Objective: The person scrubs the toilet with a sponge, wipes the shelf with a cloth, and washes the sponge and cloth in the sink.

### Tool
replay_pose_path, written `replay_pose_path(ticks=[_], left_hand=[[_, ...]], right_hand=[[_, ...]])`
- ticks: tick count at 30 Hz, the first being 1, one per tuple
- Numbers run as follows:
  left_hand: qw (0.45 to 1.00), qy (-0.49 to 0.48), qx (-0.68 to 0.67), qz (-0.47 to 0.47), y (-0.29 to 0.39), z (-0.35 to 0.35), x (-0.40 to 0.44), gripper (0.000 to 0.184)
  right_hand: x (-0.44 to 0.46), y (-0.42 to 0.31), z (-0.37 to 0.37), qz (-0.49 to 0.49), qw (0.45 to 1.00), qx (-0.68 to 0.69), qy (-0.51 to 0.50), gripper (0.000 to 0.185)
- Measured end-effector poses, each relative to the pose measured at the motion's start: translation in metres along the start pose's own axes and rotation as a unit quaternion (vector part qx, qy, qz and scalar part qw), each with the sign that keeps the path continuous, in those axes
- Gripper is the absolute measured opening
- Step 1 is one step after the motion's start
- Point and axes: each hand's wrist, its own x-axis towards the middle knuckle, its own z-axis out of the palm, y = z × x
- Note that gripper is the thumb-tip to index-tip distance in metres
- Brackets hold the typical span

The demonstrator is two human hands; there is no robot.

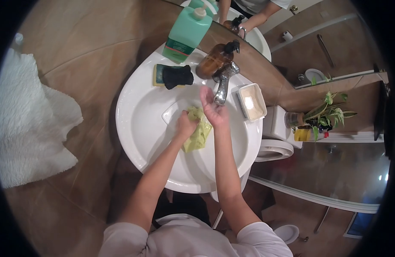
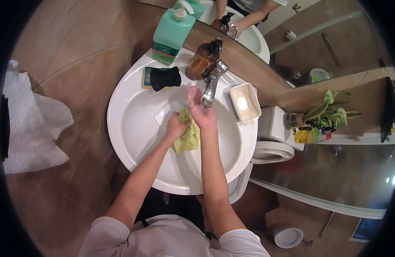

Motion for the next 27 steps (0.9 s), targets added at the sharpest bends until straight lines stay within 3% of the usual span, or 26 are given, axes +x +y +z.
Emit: replay_pose_path(ticks=[2, 4, 5, 7, 9, 11, 12, 15, 17, 18, 19, 20, 22, 24, 25, 27], left_hand=[[0.999, -0.011, 0.043, 0.002, -0.004, 0.0, 0.0, 0.039], [0.985, -0.13, 0.104, 0.036, -0.022, 0.009, 0.008, 0.048], [0.985, -0.13, 0.104, 0.037, -0.03, 0.016, 0.009, 0.048], [0.985, -0.089, 0.129, 0.064, -0.044, 0.022, 0.006, 0.053], [0.98, -0.071, 0.129, 0.136, -0.052, 0.017, 0.002, 0.056], [0.97, -0.076, 0.123, 0.196, -0.062, 0.014, -0.004, 0.057], [0.975, -0.095, 0.1, 0.174, -0.065, 0.013, -0.006, 0.057], [0.98, -0.13, 0.052, 0.139, -0.059, 0.011, 0.001, 0.057], [0.959, -0.103, 0.205, 0.167, -0.044, 0.005, 0.008, 0.058], [0.96, -0.1, 0.201, 0.169, -0.032, 0.0, 0.007, 0.058], [0.975, -0.102, 0.167, 0.106, -0.019, -0.006, 0.003, 0.06], [0.985, -0.105, 0.132, 0.041, -0.012, -0.008, 0.0, 0.062], [0.982, -0.069, 0.154, 0.086, -0.024, 0.007, 0.002, 0.062], [0.99, -0.064, 0.123, 0.012, -0.015, 0.006, 0.004, 0.06], [0.992, -0.06, 0.113, 0.023, -0.012, 0.002, 0.001, 0.054], [0.99, -0.066, 0.122, 0.018, -0.013, 0.002, 0.001, 0.052]], right_hand=[[0.002, 0.001, -0.009, -0.032, 0.998, -0.042, 0.03, 0.036], [0.013, 0.005, -0.041, 0.003, 0.984, -0.172, 0.049, 0.033], [0.018, 0.014, -0.045, 0.004, 0.984, -0.173, 0.048, 0.033], [0.006, 0.071, -0.017, -0.069, 0.873, -0.47, 0.113, 0.04], [0.007, 0.111, 0.018, -0.12, 0.803, -0.565, 0.146, 0.053], [0.03, 0.125, 0.028, -0.066, 0.813, -0.56, 0.143, 0.056], [0.036, 0.127, 0.028, -0.014, 0.819, -0.558, 0.135, 0.06], [0.055, 0.109, 0.001, -0.029, 0.862, -0.499, 0.086, 0.056], [0.015, 0.098, -0.003, -0.097, 0.883, -0.452, 0.077, 0.049], [0.01, 0.074, -0.02, -0.076, 0.918, -0.388, 0.04, 0.042], [0.011, 0.049, -0.043, -0.069, 0.946, -0.317, -0.022, 0.038], [0.004, 0.028, -0.055, -0.072, 0.956, -0.283, 0.01, 0.039], [-0.001, 0.002, -0.072, -0.085, 0.958, -0.273, -0.018, 0.041], [-0.007, -0.005, -0.07, -0.067, 0.971, -0.231, -0.016, 0.043], [-0.011, -0.006, -0.069, -0.023, 0.972, -0.223, -0.072, 0.042], [-0.009, -0.006, -0.066, -0.014, 0.96, -0.275, -0.058, 0.043]])
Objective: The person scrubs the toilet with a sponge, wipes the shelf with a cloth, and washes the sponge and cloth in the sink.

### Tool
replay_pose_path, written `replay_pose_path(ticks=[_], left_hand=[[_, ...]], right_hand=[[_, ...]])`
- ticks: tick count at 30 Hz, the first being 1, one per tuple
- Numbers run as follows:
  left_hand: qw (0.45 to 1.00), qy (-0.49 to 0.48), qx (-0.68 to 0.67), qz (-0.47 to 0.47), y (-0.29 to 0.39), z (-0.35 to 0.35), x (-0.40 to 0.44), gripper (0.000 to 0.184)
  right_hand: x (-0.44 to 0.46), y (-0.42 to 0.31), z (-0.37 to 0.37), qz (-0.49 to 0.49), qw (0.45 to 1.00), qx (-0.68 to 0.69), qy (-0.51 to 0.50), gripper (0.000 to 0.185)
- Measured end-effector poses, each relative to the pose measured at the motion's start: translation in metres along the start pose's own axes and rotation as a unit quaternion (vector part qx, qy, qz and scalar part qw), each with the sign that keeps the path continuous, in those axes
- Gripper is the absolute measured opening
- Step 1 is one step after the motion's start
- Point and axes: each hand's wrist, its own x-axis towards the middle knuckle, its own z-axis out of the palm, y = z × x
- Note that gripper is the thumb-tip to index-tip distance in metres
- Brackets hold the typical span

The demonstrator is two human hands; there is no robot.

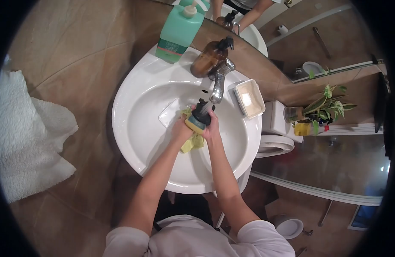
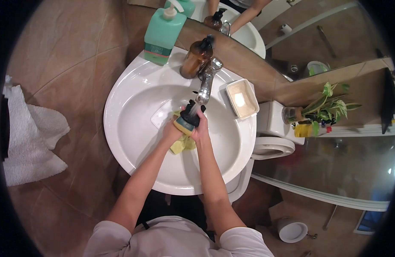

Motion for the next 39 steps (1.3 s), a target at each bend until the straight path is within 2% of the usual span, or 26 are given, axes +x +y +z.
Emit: replay_pose_path(ticks=[1, 2, 4, 7, 11, 14, 16, 20, 23, 25, 26, 27, 29, 30, 32, 35, 37, 39], left_hand=[[1.0, -0.009, 0.007, -0.002, -0.002, 0.002, -0.001, 0.05], [1.0, -0.01, 0.01, -0.004, -0.004, 0.004, -0.002, 0.05], [0.999, 0.03, 0.0, 0.026, -0.006, 0.009, -0.001, 0.047], [0.999, 0.032, 0.028, 0.032, -0.005, 0.008, -0.002, 0.043], [0.999, -0.019, 0.032, 0.003, 0.002, -0.001, -0.004, 0.043], [0.999, -0.015, 0.026, 0.02, 0.0, 0.0, -0.005, 0.048], [0.999, -0.01, 0.028, 0.021, -0.005, 0.003, -0.002, 0.055], [0.999, -0.006, 0.032, 0.036, -0.007, 0.003, -0.003, 0.058], [0.999, 0.0, 0.04, 0.021, -0.005, 0.004, -0.004, 0.059], [0.999, 0.015, 0.028, 0.038, -0.007, 0.006, 0.0, 0.057], [0.999, 0.016, 0.027, 0.037, -0.008, 0.006, 0.0, 0.057], [0.999, 0.017, 0.009, 0.031, -0.006, 0.005, -0.001, 0.053], [1.0, 0.016, -0.011, 0.024, -0.004, 0.003, -0.006, 0.049], [0.997, 0.034, -0.025, 0.059, -0.004, 0.004, -0.008, 0.044], [0.993, 0.053, -0.038, 0.096, -0.004, 0.004, -0.008, 0.04], [0.996, 0.07, -0.022, 0.054, -0.001, 0.003, -0.002, 0.037], [0.999, -0.016, 0.006, -0.029, 0.01, -0.01, -0.003, 0.037], [1.0, 0.009, -0.002, -0.022, 0.007, -0.005, -0.001, 0.036]], right_hand=[[0.002, 0.0, 0.001, 0.013, 0.998, -0.055, 0.01, 0.044], [0.005, 0.003, 0.002, 0.014, 0.999, -0.051, 0.011, 0.044], [0.013, 0.01, 0.007, -0.074, 0.98, -0.168, 0.08, 0.051], [0.019, 0.011, 0.014, -0.063, 0.96, -0.234, 0.141, 0.05], [0.019, 0.01, 0.021, -0.004, 0.957, -0.228, 0.181, 0.045], [0.021, 0.016, 0.024, -0.021, 0.953, -0.223, 0.203, 0.037], [0.028, 0.021, 0.016, -0.115, 0.921, -0.286, 0.237, 0.028], [0.03, 0.021, 0.001, -0.134, 0.909, -0.294, 0.264, 0.022], [0.012, 0.013, -0.003, -0.127, 0.932, -0.255, 0.224, 0.021], [0.001, 0.002, 0.002, -0.03, 0.974, -0.146, 0.171, 0.023], [-0.009, -0.003, 0.005, 0.01, 0.982, -0.089, 0.164, 0.032], [-0.014, -0.004, 0.005, 0.011, 0.982, -0.09, 0.165, 0.032], [-0.022, -0.006, 0.005, 0.02, 0.995, -0.009, 0.093, 0.041], [-0.026, -0.005, 0.01, 0.011, 0.999, 0.008, 0.03, 0.046], [-0.027, 0.005, 0.02, -0.024, 0.998, -0.022, 0.055, 0.044], [-0.012, 0.014, 0.015, -0.081, 0.989, -0.062, 0.104, 0.042], [0.005, 0.013, 0.001, -0.107, 0.983, -0.072, 0.129, 0.041], [0.019, 0.01, -0.004, -0.162, 0.959, -0.031, 0.231, 0.04]])
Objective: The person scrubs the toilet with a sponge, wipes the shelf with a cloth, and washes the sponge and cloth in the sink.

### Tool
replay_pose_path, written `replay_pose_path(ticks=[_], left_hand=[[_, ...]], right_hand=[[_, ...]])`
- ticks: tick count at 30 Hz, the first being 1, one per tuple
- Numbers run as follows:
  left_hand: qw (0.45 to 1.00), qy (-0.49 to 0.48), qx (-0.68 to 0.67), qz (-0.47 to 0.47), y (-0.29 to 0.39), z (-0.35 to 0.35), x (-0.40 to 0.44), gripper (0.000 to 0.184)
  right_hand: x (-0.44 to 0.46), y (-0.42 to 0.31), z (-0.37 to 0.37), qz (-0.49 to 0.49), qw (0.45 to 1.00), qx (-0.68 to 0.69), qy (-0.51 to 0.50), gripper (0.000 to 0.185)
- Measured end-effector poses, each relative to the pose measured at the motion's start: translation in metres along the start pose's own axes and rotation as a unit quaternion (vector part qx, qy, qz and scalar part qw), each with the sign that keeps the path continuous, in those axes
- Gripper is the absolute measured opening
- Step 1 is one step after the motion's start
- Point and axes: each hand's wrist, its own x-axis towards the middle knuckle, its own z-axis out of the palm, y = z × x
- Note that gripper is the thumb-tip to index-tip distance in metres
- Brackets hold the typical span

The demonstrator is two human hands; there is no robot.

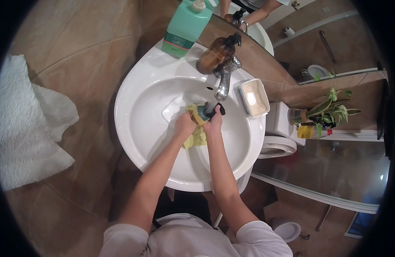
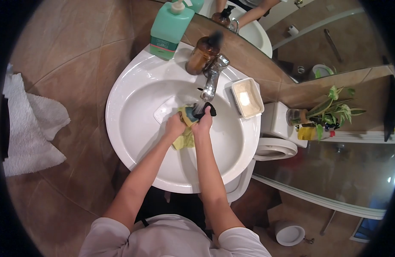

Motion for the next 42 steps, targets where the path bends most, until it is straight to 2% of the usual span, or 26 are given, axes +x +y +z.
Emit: replay_pose_path(ticks=[1, 4, 6, 8, 9, 14, 15, 17, 18, 21, 23, 24, 26, 27, 28, 29, 30, 31, 33, 34, 36, 37, 38, 40, 42], left_hand=[[1.0, 0.024, -0.01, 0.007, -0.002, 0.002, 0.001, 0.035], [0.999, 0.025, -0.032, -0.007, -0.001, 0.004, 0.001, 0.037], [0.999, 0.033, -0.029, 0.003, 0.001, 0.003, -0.002, 0.033], [0.999, 0.045, -0.025, 0.012, 0.001, 0.003, -0.002, 0.03], [0.999, 0.039, -0.036, 0.015, -0.001, 0.003, -0.001, 0.029], [0.997, 0.04, -0.054, 0.025, 0.001, -0.002, -0.004, 0.025], [0.999, 0.022, -0.037, 0.028, -0.001, -0.002, -0.004, 0.027], [0.999, -0.006, -0.005, 0.036, -0.006, 0.0, -0.004, 0.03], [0.999, -0.016, 0.012, 0.038, -0.008, 0.003, -0.004, 0.031], [0.997, -0.02, 0.056, 0.048, -0.014, 0.008, -0.004, 0.031], [0.995, -0.024, 0.075, 0.053, -0.014, 0.01, -0.003, 0.031], [0.995, -0.026, 0.084, 0.055, -0.015, 0.01, -0.003, 0.031], [0.993, -0.031, 0.095, 0.059, -0.016, 0.01, -0.002, 0.032], [0.992, -0.037, 0.101, 0.061, -0.018, 0.013, -0.003, 0.032], [0.992, -0.041, 0.106, 0.059, -0.019, 0.014, -0.003, 0.032], [0.991, -0.042, 0.107, 0.062, -0.02, 0.014, -0.002, 0.032], [0.991, -0.041, 0.107, 0.063, -0.02, 0.014, -0.002, 0.033], [0.992, -0.033, 0.089, 0.078, -0.02, 0.013, -0.001, 0.032], [0.993, -0.025, 0.07, 0.097, -0.022, 0.014, -0.003, 0.031], [0.992, 0.018, -0.021, 0.122, -0.032, 0.025, -0.004, 0.037], [0.959, 0.102, -0.204, 0.166, -0.054, 0.05, 0.003, 0.053], [0.945, -0.037, -0.301, 0.122, -0.092, 0.08, 0.031, 0.06], [0.945, -0.038, -0.303, 0.12, -0.093, 0.079, 0.032, 0.06], [0.939, 0.033, -0.331, 0.091, -0.083, 0.053, 0.04, 0.045], [0.924, 0.112, -0.36, 0.068, -0.059, 0.015, 0.047, 0.032]], right_hand=[[0.003, -0.001, 0.001, -0.005, 0.999, 0.04, 0.024, 0.036], [0.02, -0.008, -0.002, 0.015, 0.995, 0.099, 0.012, 0.034], [0.042, -0.008, -0.007, -0.001, 0.994, 0.093, 0.051, 0.028], [0.066, -0.006, -0.021, 0.128, 0.976, 0.175, -0.004, 0.024], [0.065, -0.005, -0.018, 0.13, 0.976, 0.175, -0.005, 0.024], [0.018, -0.001, 0.009, 0.112, 0.984, 0.131, 0.051, 0.025], [0.006, 0.003, 0.01, 0.112, 0.984, 0.131, 0.049, 0.025], [-0.017, 0.016, 0.005, 0.142, 0.987, 0.055, -0.055, 0.025], [-0.015, 0.025, -0.003, 0.129, 0.988, 0.058, -0.055, 0.026], [-0.063, 0.02, 0.034, 0.111, 0.993, 0.039, -0.017, 0.03], [-0.068, 0.028, 0.039, 0.092, 0.994, -0.048, 0.032, 0.029], [-0.07, 0.033, 0.045, 0.042, 0.986, -0.158, -0.042, 0.029], [-0.068, 0.044, 0.061, -0.093, 0.926, -0.364, -0.047, 0.032], [-0.05, 0.048, 0.063, -0.18, 0.87, -0.452, -0.08, 0.042], [-0.049, 0.045, 0.078, -0.178, 0.871, -0.45, -0.081, 0.042], [-0.048, 0.04, 0.093, -0.317, 0.782, -0.53, -0.082, 0.046], [-0.046, 0.036, 0.106, -0.447, 0.667, -0.591, -0.079, 0.05], [-0.037, 0.036, 0.116, -0.448, 0.668, -0.589, -0.079, 0.05], [-0.023, 0.035, 0.128, -0.534, 0.51, -0.674, -0.009, 0.05], [-0.022, 0.039, 0.129, -0.536, 0.51, -0.673, -0.007, 0.05], [-0.022, 0.056, 0.131, -0.568, 0.473, -0.671, -0.055, 0.048], [-0.029, 0.065, 0.13, -0.572, 0.468, -0.663, -0.12, 0.046], [-0.034, 0.066, 0.124, -0.571, 0.467, -0.665, -0.12, 0.046], [-0.048, 0.07, 0.115, -0.44, 0.612, -0.614, -0.235, 0.04], [-0.063, 0.043, 0.098, -0.457, 0.666, -0.548, -0.217, 0.032]])
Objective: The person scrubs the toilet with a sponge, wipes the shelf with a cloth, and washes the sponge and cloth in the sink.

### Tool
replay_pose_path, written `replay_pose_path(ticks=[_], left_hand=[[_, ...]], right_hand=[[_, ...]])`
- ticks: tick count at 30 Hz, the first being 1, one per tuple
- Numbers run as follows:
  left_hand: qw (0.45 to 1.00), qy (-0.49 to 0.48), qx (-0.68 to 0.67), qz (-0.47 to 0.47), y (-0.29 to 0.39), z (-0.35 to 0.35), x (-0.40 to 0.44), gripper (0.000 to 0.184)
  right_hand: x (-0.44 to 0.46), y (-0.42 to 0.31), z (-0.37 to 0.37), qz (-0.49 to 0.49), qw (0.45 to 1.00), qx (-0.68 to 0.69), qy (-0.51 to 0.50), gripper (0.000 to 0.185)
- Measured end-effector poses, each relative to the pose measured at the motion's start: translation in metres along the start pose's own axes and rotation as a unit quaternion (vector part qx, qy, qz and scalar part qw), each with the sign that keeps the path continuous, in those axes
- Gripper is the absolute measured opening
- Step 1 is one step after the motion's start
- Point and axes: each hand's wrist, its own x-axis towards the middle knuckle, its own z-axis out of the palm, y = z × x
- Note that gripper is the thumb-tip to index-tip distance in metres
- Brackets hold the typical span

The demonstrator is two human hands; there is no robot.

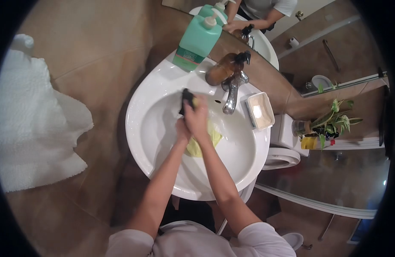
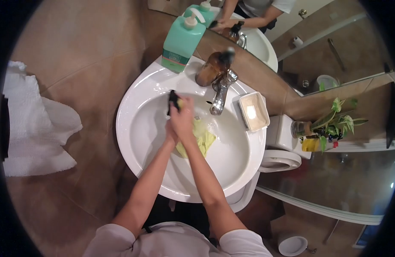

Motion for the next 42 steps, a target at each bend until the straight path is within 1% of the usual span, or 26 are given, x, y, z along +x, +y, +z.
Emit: replay_pose_path(ticks=[1, 2, 3, 4, 5, 7, 8, 10, 11, 15, 17, 18, 20, 21, 23, 24, 26, 27, 29, 30, 32, 33, 34, 36, 41, 42], left_hand=[[0.999, 0.044, -0.014, 0.002, 0.027, -0.005, 0.0, 0.026], [0.994, 0.087, 0.066, 0.012, 0.131, -0.016, -0.032, 0.02], [0.99, 0.129, 0.04, 0.039, 0.136, -0.02, -0.027, 0.021], [0.983, 0.17, 0.013, 0.061, 0.138, -0.025, -0.024, 0.024], [0.984, 0.17, 0.013, 0.059, 0.145, -0.028, -0.019, 0.024], [0.946, 0.259, 0.098, 0.166, 0.165, -0.031, 0.0, 0.029], [0.946, 0.26, 0.098, 0.167, 0.163, -0.027, 0.012, 0.029], [0.85, 0.28, 0.387, 0.221, 0.154, -0.019, 0.035, 0.039], [0.825, 0.289, 0.43, 0.225, 0.153, -0.008, 0.04, 0.043], [0.84, 0.221, 0.47, 0.157, 0.174, 0.01, 0.054, 0.038], [0.849, 0.143, 0.471, 0.193, 0.176, 0.012, 0.057, 0.037], [0.848, 0.144, 0.472, 0.193, 0.174, 0.017, 0.055, 0.037], [0.818, 0.024, 0.509, 0.268, 0.163, 0.032, 0.044, 0.036], [0.816, 0.025, 0.51, 0.269, 0.158, 0.034, 0.039, 0.036], [0.869, -0.063, 0.397, 0.289, 0.148, 0.037, 0.022, 0.038], [0.869, -0.062, 0.397, 0.289, 0.145, 0.033, 0.015, 0.038], [0.933, 0.047, 0.246, 0.257, 0.144, 0.02, 0.009, 0.038], [0.933, 0.046, 0.246, 0.258, 0.154, 0.01, 0.007, 0.038], [0.952, 0.147, 0.196, 0.183, 0.181, -0.006, 0.003, 0.041], [0.952, 0.146, 0.196, 0.184, 0.18, -0.003, 0.008, 0.041], [0.888, 0.057, 0.28, 0.359, 0.172, 0.01, 0.024, 0.046], [0.866, 0.0, 0.324, 0.38, 0.163, 0.016, 0.035, 0.048], [0.865, 0.004, 0.324, 0.383, 0.157, 0.023, 0.039, 0.048], [0.808, 0.024, 0.377, 0.452, 0.15, 0.036, 0.042, 0.053], [0.806, 0.049, 0.431, 0.403, 0.16, 0.045, 0.071, 0.047], [0.81, 0.041, 0.455, 0.369, 0.164, 0.048, 0.076, 0.047]], right_hand=[[-0.003, -0.001, -0.022, 0.014, 0.999, 0.018, 0.035, 0.03], [-0.008, -0.003, -0.049, 0.082, 0.993, 0.065, 0.056, 0.027], [-0.014, -0.015, -0.075, 0.175, 0.967, 0.175, 0.067, 0.026], [-0.02, -0.026, -0.099, 0.181, 0.952, 0.236, 0.078, 0.024], [-0.027, -0.033, -0.115, 0.193, 0.945, 0.248, 0.091, 0.025], [-0.039, -0.05, -0.14, 0.229, 0.936, 0.254, 0.088, 0.028], [-0.046, -0.051, -0.15, 0.25, 0.933, 0.246, 0.073, 0.029], [-0.06, -0.046, -0.161, 0.289, 0.921, 0.255, 0.058, 0.03], [-0.065, -0.047, -0.164, 0.301, 0.916, 0.259, 0.059, 0.029], [-0.086, -0.026, -0.177, 0.337, 0.917, 0.205, 0.058, 0.026], [-0.091, -0.022, -0.18, 0.356, 0.906, 0.219, 0.059, 0.026], [-0.093, -0.019, -0.181, 0.356, 0.906, 0.221, 0.058, 0.026], [-0.096, -0.014, -0.182, 0.36, 0.906, 0.216, 0.051, 0.026], [-0.096, -0.013, -0.181, 0.36, 0.906, 0.218, 0.051, 0.026], [-0.097, -0.011, -0.181, 0.379, 0.9, 0.212, 0.052, 0.026], [-0.097, -0.011, -0.182, 0.378, 0.9, 0.212, 0.051, 0.026], [-0.096, -0.011, -0.182, 0.371, 0.901, 0.222, 0.044, 0.028], [-0.095, -0.011, -0.182, 0.371, 0.901, 0.222, 0.045, 0.028], [-0.094, -0.012, -0.182, 0.384, 0.89, 0.242, 0.032, 0.03], [-0.093, -0.012, -0.182, 0.384, 0.89, 0.243, 0.033, 0.03], [-0.091, -0.013, -0.179, 0.384, 0.887, 0.254, 0.031, 0.03], [-0.092, -0.013, -0.178, 0.383, 0.887, 0.255, 0.03, 0.03], [-0.091, -0.013, -0.177, 0.384, 0.888, 0.252, 0.033, 0.029], [-0.088, -0.011, -0.177, 0.382, 0.89, 0.246, 0.036, 0.028], [-0.087, -0.011, -0.176, 0.393, 0.885, 0.251, 0.017, 0.029], [-0.087, -0.012, -0.175, 0.392, 0.885, 0.253, 0.018, 0.029]])
